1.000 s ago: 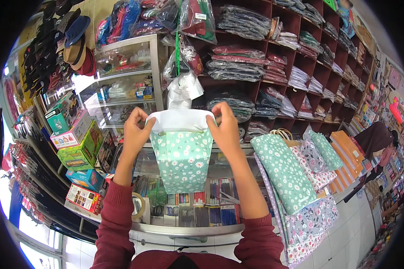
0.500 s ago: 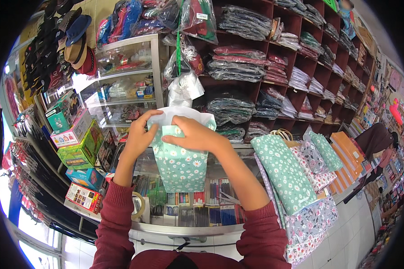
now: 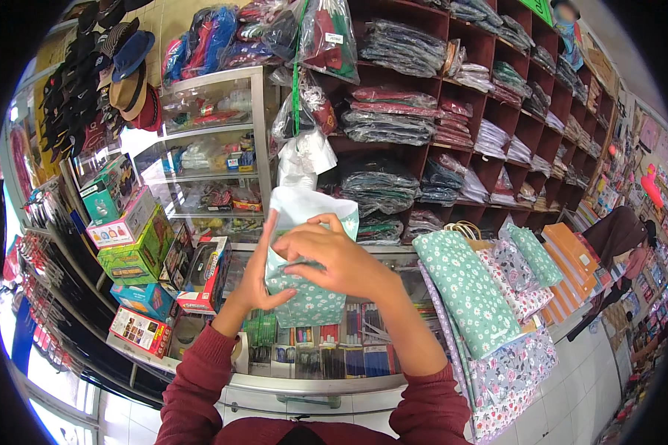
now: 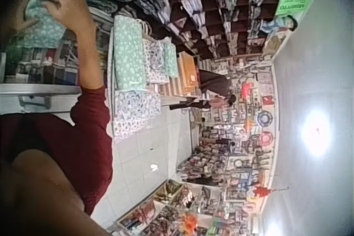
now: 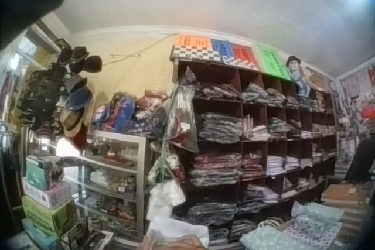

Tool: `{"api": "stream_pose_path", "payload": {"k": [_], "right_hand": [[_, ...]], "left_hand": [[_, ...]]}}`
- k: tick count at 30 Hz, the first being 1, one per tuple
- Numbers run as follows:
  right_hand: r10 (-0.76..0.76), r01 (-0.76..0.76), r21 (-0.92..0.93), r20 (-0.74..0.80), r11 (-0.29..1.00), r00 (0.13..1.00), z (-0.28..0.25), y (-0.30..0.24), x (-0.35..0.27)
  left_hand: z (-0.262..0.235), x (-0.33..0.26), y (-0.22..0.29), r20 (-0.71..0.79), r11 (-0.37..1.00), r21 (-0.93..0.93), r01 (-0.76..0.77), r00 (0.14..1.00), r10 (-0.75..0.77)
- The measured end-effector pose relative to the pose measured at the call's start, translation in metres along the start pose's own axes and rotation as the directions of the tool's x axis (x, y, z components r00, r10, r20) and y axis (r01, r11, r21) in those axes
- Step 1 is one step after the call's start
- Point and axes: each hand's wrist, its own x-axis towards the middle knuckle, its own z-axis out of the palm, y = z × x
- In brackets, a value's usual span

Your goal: Wrapping a rectangular box using patterned gift wrapping paper and scissors.

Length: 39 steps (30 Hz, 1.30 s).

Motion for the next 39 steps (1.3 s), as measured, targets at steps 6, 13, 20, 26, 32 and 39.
{"api": "stream_pose_path", "payload": {"k": [6,13,20,26,32,39], "right_hand": [[0.007,-0.048,-0.081,-0.440,0.996,0.898,-0.002,0.010,-0.045],[0.289,-0.125,0.452,-0.314,0.883,0.904,0.042,0.056,-0.079],[0.163,-0.156,0.102,-0.073,0.982,0.984,0.036,0.053,-0.054],[0.155,-0.155,-0.004,-0.052,0.988,0.987,0.026,0.050,-0.059],[0.102,-0.104,-0.053,-0.038,0.993,0.994,0.024,0.046,-0.054],[0.065,-0.045,0.202,-0.093,0.978,0.994,0.016,0.066,-0.052]], "left_hand": [[-0.017,0.007,0.009,0.154,0.990,0.116,0.082,0.983,-0.099],[-0.025,0.011,0.001,0.291,0.996,0.086,0.022,0.956,-0.046],[-0.033,0.011,-0.006,0.339,0.996,0.089,0.000,0.940,-0.031],[-0.024,0.018,0.002,0.247,0.986,0.167,-0.031,0.969,-0.011],[-0.031,0.014,-0.003,0.350,0.956,0.268,-0.122,0.937,0.021],[-0.022,0.023,0.000,0.341,0.966,0.224,-0.132,0.939,0.049]]}}
